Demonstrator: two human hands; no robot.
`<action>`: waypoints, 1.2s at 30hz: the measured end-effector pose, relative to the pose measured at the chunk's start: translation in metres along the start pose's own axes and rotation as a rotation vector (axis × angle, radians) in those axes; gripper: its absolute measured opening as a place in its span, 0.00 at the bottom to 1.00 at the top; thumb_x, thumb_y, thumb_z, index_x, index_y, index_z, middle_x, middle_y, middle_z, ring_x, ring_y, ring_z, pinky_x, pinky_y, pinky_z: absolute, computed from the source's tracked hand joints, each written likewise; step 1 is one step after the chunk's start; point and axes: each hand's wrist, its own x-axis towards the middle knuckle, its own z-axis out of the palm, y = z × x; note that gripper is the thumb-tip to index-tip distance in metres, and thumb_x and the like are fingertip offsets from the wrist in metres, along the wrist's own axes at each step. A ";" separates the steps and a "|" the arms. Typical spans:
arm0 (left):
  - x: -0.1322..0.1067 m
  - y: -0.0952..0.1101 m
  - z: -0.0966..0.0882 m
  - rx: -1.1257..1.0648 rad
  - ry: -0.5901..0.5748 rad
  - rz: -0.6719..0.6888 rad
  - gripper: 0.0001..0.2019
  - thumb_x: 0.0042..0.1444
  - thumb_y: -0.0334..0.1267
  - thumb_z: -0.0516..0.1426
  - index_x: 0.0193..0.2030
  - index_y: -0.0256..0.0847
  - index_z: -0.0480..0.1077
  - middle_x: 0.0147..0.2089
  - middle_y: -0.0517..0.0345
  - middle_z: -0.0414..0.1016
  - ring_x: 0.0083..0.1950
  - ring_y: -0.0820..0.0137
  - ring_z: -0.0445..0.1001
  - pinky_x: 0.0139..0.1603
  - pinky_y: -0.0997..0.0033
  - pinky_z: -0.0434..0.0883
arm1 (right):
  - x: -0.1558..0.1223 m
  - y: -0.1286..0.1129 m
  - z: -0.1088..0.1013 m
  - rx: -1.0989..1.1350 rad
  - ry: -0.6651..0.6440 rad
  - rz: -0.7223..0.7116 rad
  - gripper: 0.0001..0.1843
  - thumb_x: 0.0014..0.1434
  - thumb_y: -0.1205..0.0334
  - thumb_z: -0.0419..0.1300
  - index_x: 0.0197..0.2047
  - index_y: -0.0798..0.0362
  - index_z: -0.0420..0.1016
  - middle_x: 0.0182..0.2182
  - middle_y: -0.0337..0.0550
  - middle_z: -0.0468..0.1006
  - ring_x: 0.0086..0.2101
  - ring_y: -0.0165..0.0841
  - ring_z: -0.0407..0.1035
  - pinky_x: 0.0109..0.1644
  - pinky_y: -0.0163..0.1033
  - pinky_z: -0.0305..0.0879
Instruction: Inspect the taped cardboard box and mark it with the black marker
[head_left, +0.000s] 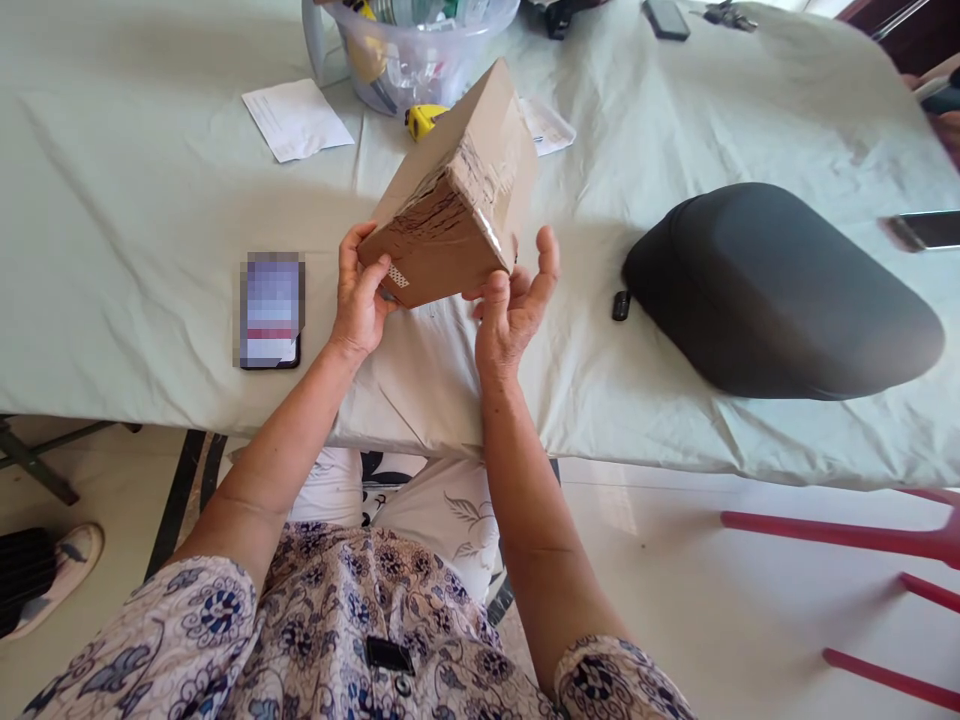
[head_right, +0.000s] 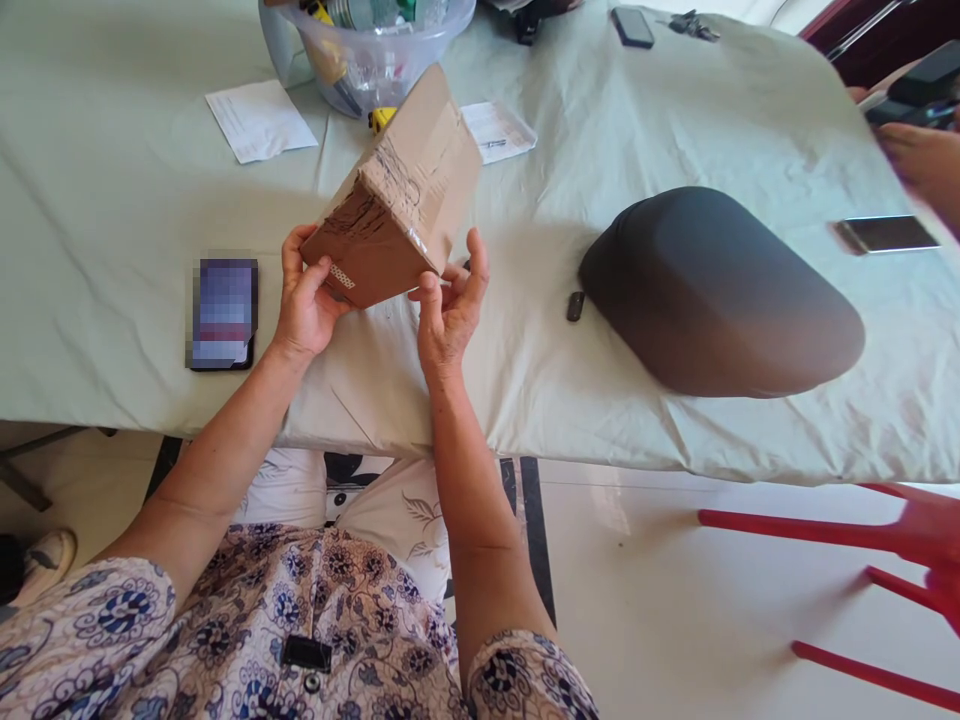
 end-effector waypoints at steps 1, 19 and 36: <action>0.001 -0.001 -0.002 0.026 -0.004 0.011 0.29 0.57 0.62 0.66 0.61 0.58 0.66 0.67 0.56 0.71 0.65 0.55 0.75 0.58 0.50 0.81 | 0.001 0.002 -0.001 -0.003 0.021 -0.024 0.39 0.69 0.27 0.46 0.78 0.30 0.52 0.48 0.45 0.78 0.36 0.35 0.81 0.31 0.38 0.77; -0.013 -0.008 0.013 1.090 0.098 0.291 0.73 0.32 0.58 0.80 0.77 0.41 0.41 0.81 0.28 0.45 0.85 0.44 0.42 0.85 0.40 0.47 | -0.005 -0.009 0.004 0.162 -0.042 0.072 0.25 0.68 0.31 0.56 0.57 0.39 0.63 0.34 0.34 0.73 0.32 0.31 0.79 0.27 0.32 0.71; -0.006 -0.007 0.009 0.612 0.022 0.396 0.53 0.42 0.50 0.77 0.71 0.48 0.54 0.77 0.42 0.52 0.83 0.45 0.41 0.84 0.41 0.49 | 0.004 -0.005 -0.005 0.045 -0.200 0.072 0.46 0.62 0.19 0.49 0.75 0.30 0.52 0.45 0.45 0.78 0.42 0.43 0.82 0.34 0.45 0.79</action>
